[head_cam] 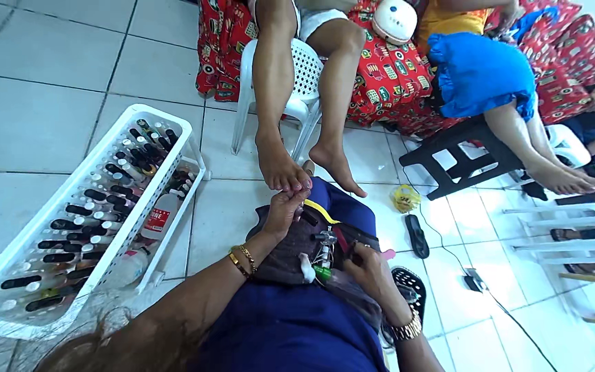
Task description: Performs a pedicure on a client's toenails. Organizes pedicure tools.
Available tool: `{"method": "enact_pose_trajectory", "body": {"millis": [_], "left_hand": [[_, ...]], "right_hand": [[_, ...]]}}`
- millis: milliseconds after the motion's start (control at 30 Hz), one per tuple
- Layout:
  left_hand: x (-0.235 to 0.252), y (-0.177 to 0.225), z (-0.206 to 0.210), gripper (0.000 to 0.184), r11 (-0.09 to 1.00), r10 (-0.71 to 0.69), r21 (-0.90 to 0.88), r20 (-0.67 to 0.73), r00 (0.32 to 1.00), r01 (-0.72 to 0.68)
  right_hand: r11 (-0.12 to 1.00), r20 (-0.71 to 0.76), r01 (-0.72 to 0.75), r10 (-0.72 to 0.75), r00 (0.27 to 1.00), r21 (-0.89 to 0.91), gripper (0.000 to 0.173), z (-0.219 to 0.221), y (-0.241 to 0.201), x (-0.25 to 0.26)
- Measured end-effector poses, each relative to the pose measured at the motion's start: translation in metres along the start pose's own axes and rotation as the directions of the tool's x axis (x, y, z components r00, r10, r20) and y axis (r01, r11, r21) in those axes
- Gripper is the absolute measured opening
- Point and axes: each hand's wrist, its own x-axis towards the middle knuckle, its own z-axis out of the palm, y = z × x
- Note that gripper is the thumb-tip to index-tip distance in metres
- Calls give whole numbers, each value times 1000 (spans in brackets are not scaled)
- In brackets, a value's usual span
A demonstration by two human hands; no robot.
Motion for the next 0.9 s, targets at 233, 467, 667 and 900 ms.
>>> {"method": "enact_pose_trajectory", "body": {"millis": [233,467,667,900], "left_hand": [[-3,11,-2,18,994,-47,94,8,999,46],[-6,15,-3,13,998,-69,15,5,998,69],[-5,11,-5,12,997,-68,-26,18,998,69],[-6,11,-6,13,999,-38,-38,16,999,39]], "right_hand": [[862,-185,365,-318,930,353,14,12,-7,58],[735,-12,339,-411,912,587,12,-46,-33,124],[629,68,335,-526,848,701,13,-59,-61,182],[680,159,274,-502,850,680,13,-54,-73,191]]}}
